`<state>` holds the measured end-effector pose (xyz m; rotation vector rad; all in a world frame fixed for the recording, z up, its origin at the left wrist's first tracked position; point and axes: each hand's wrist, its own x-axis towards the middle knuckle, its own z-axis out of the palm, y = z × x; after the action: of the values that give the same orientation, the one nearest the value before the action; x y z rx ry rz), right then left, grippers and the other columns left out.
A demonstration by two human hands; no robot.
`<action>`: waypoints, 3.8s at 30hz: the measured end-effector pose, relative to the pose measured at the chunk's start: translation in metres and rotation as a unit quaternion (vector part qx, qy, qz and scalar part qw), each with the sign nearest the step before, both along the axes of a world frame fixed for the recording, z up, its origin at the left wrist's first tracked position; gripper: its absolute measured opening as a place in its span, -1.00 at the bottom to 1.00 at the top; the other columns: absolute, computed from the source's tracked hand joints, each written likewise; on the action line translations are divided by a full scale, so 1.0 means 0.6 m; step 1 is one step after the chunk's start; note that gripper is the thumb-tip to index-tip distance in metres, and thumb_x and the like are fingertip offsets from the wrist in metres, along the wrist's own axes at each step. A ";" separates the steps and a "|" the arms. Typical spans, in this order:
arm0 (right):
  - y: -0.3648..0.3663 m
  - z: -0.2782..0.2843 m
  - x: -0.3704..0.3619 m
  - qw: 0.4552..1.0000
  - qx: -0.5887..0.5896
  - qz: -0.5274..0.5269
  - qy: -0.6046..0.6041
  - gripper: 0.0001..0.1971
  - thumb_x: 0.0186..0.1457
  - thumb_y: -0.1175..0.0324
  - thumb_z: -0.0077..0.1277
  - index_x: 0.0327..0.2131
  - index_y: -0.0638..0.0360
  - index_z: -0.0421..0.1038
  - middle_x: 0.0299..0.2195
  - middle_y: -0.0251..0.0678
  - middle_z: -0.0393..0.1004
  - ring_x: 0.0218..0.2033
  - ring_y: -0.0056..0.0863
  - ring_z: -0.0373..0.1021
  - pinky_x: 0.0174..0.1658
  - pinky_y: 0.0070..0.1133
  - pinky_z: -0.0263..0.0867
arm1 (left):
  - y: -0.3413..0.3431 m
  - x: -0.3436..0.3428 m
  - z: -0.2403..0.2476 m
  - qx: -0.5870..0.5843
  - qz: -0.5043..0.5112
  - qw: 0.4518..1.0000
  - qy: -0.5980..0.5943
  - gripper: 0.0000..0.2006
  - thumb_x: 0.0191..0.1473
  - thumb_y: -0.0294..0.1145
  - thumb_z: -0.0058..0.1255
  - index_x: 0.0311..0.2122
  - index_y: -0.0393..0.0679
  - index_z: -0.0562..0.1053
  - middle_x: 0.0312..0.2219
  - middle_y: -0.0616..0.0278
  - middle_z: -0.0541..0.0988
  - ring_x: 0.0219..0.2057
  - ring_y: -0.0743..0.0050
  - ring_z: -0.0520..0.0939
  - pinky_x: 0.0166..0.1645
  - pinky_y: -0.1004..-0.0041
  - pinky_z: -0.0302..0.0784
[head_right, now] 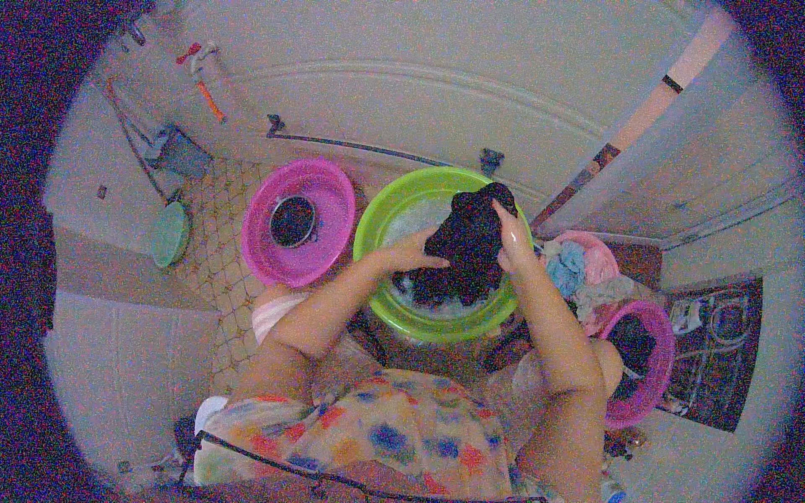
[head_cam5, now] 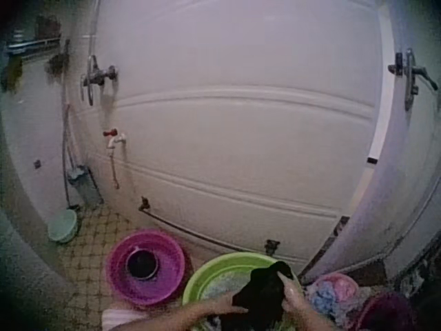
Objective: The person hand-washes a dark garment in a green basin filled with soapy water. They repeatedly submerge, agitate, and wring the fabric, then lift and inspect it before continuing to wash.
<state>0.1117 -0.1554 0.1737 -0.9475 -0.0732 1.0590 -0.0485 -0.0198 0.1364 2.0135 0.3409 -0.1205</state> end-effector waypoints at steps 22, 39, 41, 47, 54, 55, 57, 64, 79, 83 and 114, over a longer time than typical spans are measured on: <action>-0.026 -0.073 0.054 0.724 -0.133 0.263 -0.623 -0.11 -0.33 0.52 0.07 0.15 0.09 -0.15 0.08 -0.07 0.04 0.12 -0.23 -0.01 0.16 -0.51 -0.10 | 0.030 -0.048 0.077 -0.547 0.226 0.806 -0.010 -0.64 -0.02 -0.23 -0.12 -0.13 -0.20 0.35 -0.22 0.11 0.48 -0.21 0.29 0.51 -0.03 0.31 0.36; -0.003 -0.059 0.028 0.874 -0.131 0.166 -0.438 -0.53 -0.21 0.44 -0.03 -0.10 0.29 0.24 -0.22 -0.15 0.36 -0.20 -0.35 0.31 -0.11 -0.52 0.20 | 0.038 -0.031 0.067 -0.412 0.250 0.876 0.007 -0.65 -0.06 -0.29 -0.07 -0.11 -0.09 0.36 -0.20 0.15 0.47 -0.23 0.33 0.51 -0.11 0.37 0.42; 0.008 -0.083 0.053 0.935 -0.157 0.158 -0.277 -0.43 -0.20 0.45 -0.03 0.00 0.20 0.15 -0.11 -0.04 0.29 -0.08 -0.24 0.25 -0.05 -0.46 0.17 | 0.056 -0.023 0.008 -0.304 0.299 0.903 -0.054 -0.63 -0.09 -0.35 -0.04 -0.08 -0.03 0.35 -0.17 0.15 0.45 -0.23 0.28 0.50 -0.08 0.35 0.39; 0.035 -0.161 0.012 0.674 -0.239 0.229 -0.661 -0.39 -0.14 0.23 -0.03 0.07 0.04 0.10 -0.01 0.03 0.17 0.03 -0.05 0.12 0.08 -0.32 0.05 | 0.051 0.012 -0.144 0.235 0.174 0.955 -0.055 -0.47 -0.15 -0.34 -0.01 0.03 0.12 0.26 -0.05 -0.09 0.26 -0.09 -0.05 0.36 0.01 0.22 0.28; 0.056 -0.209 -0.026 0.564 -0.396 0.330 -0.645 -0.49 0.04 0.11 -0.18 0.05 0.07 0.09 -0.03 0.13 0.14 -0.02 -0.03 0.16 0.02 -0.31 0.10 | 0.035 0.044 -0.163 0.254 0.083 0.945 0.190 -0.52 -0.08 -0.30 -0.12 0.04 0.10 0.25 0.00 0.00 0.25 -0.02 0.05 0.32 0.03 0.25 0.24; 0.064 -0.216 -0.020 0.565 -0.406 0.342 -0.632 -0.50 0.04 0.12 -0.19 0.05 0.07 0.09 -0.04 0.14 0.15 -0.02 -0.03 0.16 0.02 -0.30 0.10 | 0.047 0.050 -0.189 0.244 0.074 0.947 0.198 -0.53 -0.07 -0.30 -0.12 0.04 0.09 0.25 0.01 0.03 0.26 -0.02 0.10 0.32 0.02 0.28 0.24; 0.088 -0.208 -0.008 0.561 -0.424 0.369 -0.608 -0.50 0.04 0.15 -0.18 0.04 0.11 0.08 -0.06 0.14 0.18 -0.02 -0.05 0.18 0.01 -0.31 0.11 | 0.061 0.054 -0.218 0.039 0.173 0.976 0.127 -0.57 -0.04 -0.28 -0.14 0.02 0.07 0.27 0.00 0.12 0.29 -0.01 0.21 0.32 0.03 0.31 0.24; 0.092 -0.181 -0.060 0.843 -0.219 0.095 -0.482 -0.49 -0.03 0.13 -0.06 -0.11 0.37 0.22 -0.21 0.10 0.31 -0.19 -0.13 0.30 -0.17 -0.37 0.22 | 0.012 0.058 -0.100 -0.481 0.303 0.810 -0.144 -0.47 -0.02 -0.14 -0.12 0.10 0.08 0.13 0.03 0.23 0.24 0.00 0.29 0.29 0.03 0.24 0.21; 0.069 -0.097 -0.132 0.679 -0.131 0.103 -0.715 -0.70 0.00 0.16 -0.15 -0.44 0.25 0.36 -0.50 -0.01 0.40 -0.45 0.00 0.34 -0.35 -0.27 0.28 | 0.020 0.039 -0.142 -0.593 0.311 0.739 -0.072 -0.69 0.01 -0.08 -0.15 -0.28 -0.10 0.41 -0.40 0.19 0.49 -0.37 0.31 0.49 -0.19 0.33 0.38; 0.084 -0.126 -0.085 0.730 -0.243 0.109 -0.629 -0.70 0.03 0.19 -0.17 -0.41 0.28 0.38 -0.47 0.08 0.38 -0.39 0.04 0.32 -0.29 -0.25 0.22 | -0.018 0.043 -0.039 -0.498 0.410 0.762 -0.055 -0.64 0.06 -0.07 -0.24 -0.28 -0.16 0.39 -0.42 0.15 0.49 -0.37 0.25 0.49 -0.20 0.32 0.35; 0.058 -0.080 -0.141 0.692 -0.074 0.109 -0.710 -0.73 -0.04 0.18 -0.06 -0.41 0.22 0.36 -0.43 -0.11 0.40 -0.38 -0.10 0.35 -0.31 -0.35 0.30 | 0.040 0.054 -0.127 -0.547 0.292 0.778 -0.101 -0.65 -0.04 -0.03 -0.10 -0.23 -0.05 0.40 -0.39 0.22 0.48 -0.37 0.36 0.49 -0.21 0.39 0.40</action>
<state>0.0270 -0.1204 0.1255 -1.7538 -1.4377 0.2832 -0.0161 0.0043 0.0604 0.6898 0.5722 0.2486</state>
